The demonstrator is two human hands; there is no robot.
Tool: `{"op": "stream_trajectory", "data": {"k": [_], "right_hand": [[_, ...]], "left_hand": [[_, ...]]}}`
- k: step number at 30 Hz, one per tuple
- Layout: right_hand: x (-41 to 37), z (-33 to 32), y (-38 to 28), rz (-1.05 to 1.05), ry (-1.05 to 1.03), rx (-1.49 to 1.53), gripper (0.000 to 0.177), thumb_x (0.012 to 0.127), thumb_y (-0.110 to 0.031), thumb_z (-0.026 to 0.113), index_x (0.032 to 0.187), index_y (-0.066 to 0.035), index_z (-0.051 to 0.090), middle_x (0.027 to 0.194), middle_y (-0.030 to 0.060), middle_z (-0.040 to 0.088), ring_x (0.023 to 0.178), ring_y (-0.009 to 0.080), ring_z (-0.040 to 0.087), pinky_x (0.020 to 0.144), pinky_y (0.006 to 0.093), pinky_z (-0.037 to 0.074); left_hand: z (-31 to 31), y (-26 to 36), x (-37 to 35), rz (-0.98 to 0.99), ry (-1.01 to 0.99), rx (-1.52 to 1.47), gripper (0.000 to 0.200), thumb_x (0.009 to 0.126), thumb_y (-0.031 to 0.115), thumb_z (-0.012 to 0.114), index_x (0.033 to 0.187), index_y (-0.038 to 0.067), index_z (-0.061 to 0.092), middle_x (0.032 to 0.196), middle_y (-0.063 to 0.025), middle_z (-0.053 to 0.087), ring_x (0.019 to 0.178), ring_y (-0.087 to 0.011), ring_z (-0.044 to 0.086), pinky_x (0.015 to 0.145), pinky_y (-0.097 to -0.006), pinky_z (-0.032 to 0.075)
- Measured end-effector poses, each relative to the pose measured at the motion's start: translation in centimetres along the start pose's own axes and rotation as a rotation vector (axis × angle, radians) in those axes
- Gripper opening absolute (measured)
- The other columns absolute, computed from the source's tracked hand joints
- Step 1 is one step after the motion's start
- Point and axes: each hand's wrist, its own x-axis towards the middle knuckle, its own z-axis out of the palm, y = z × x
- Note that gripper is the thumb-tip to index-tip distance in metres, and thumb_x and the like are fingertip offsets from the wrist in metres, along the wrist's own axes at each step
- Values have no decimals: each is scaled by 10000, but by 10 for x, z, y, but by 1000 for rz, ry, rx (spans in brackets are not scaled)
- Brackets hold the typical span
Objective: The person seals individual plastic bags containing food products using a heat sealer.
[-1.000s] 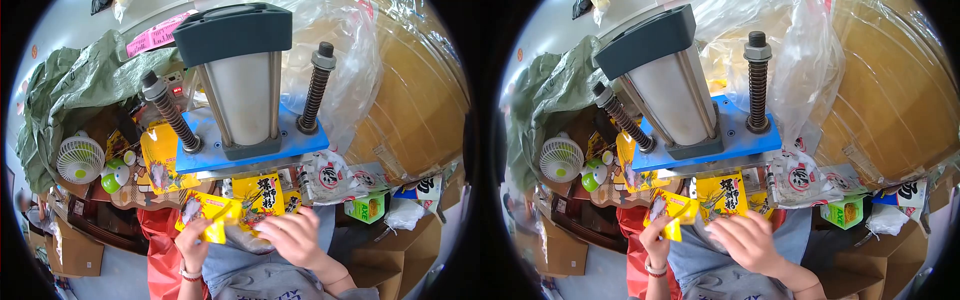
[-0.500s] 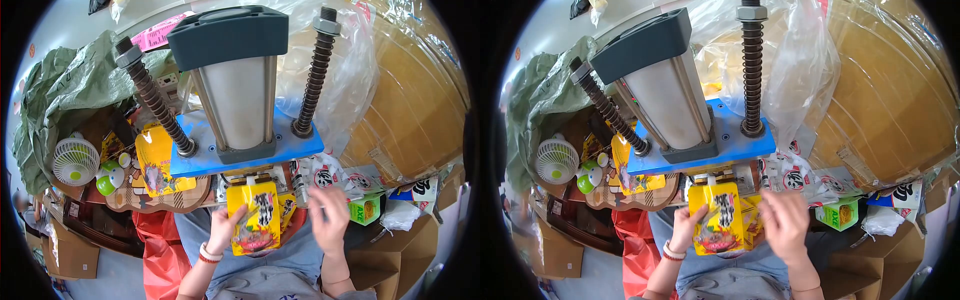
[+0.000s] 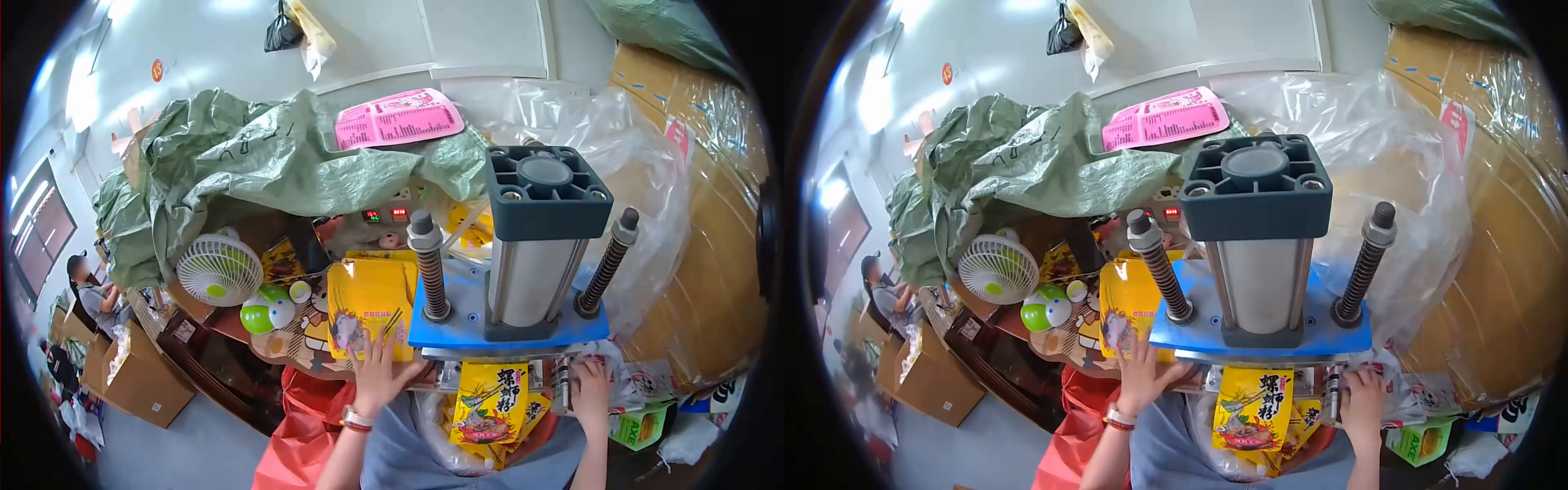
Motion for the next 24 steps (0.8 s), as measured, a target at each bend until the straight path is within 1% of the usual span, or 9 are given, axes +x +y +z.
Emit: {"op": "stream_trajectory", "data": {"k": [1,3,4,7,10,18,20,22,24], "right_hand": [[0,-14,-12,73,11,33,327,724,15,686,1044,-22,630,1073,142,600,1082,357,536,977,451,398],[-2,-27,-26,127,172,163,310,720,21,697,1018,-23,625,1048,133,595,1058,341,544,958,443,411],[-8,-34,-36,185,319,299,295,716,27,708,993,-24,619,1023,124,589,1035,325,552,939,434,423],[-18,-74,-88,77,354,454,302,708,31,744,971,-33,610,985,103,632,922,291,622,1049,475,401],[-34,-86,-121,-248,316,355,348,701,-12,779,1023,-70,659,967,75,655,910,274,650,1099,541,324],[-36,-98,-143,-809,-59,289,299,851,-135,698,1150,-111,712,1144,48,664,1042,162,649,1116,425,344],[-37,-97,-139,-712,-82,422,323,831,-141,728,1152,-114,708,1150,48,665,1038,169,652,1119,434,345],[-31,-83,-131,-563,-63,600,433,762,-168,811,1167,-88,683,1132,55,673,1026,213,656,1115,466,359],[-20,-81,-130,-318,-48,521,460,758,-197,818,1164,-46,661,1091,63,686,1004,255,656,1068,466,404]], "left_hand": [[25,-25,-18,83,-143,-23,840,841,613,627,1476,115,393,1562,-124,336,1437,-328,323,1135,-663,119],[-2,-24,-36,282,-190,-98,761,834,456,705,1460,126,426,1503,-103,434,1407,-311,378,1174,-533,206],[2,-32,-43,322,-102,-228,621,788,262,746,1366,135,556,1349,-103,592,1249,-295,559,1058,-423,425],[-8,-30,-63,53,-56,-449,307,722,-13,688,1006,81,755,952,-93,744,896,-273,715,766,-334,566],[-39,12,-70,52,94,-730,356,672,-123,634,961,57,739,972,-84,746,963,-254,711,831,-340,562],[-111,72,-86,548,50,-659,343,667,-34,682,981,89,741,974,-43,747,922,-222,718,774,-313,577],[-112,79,-84,588,10,-743,302,716,23,732,1014,69,742,960,-62,747,842,-223,730,726,-295,585],[-92,86,-83,438,-210,-931,249,764,91,772,1009,53,750,887,-80,743,752,-247,727,648,-291,573],[-41,91,-90,73,-396,-1084,177,859,163,758,947,10,748,782,-45,731,645,-125,664,549,-267,505]]}}
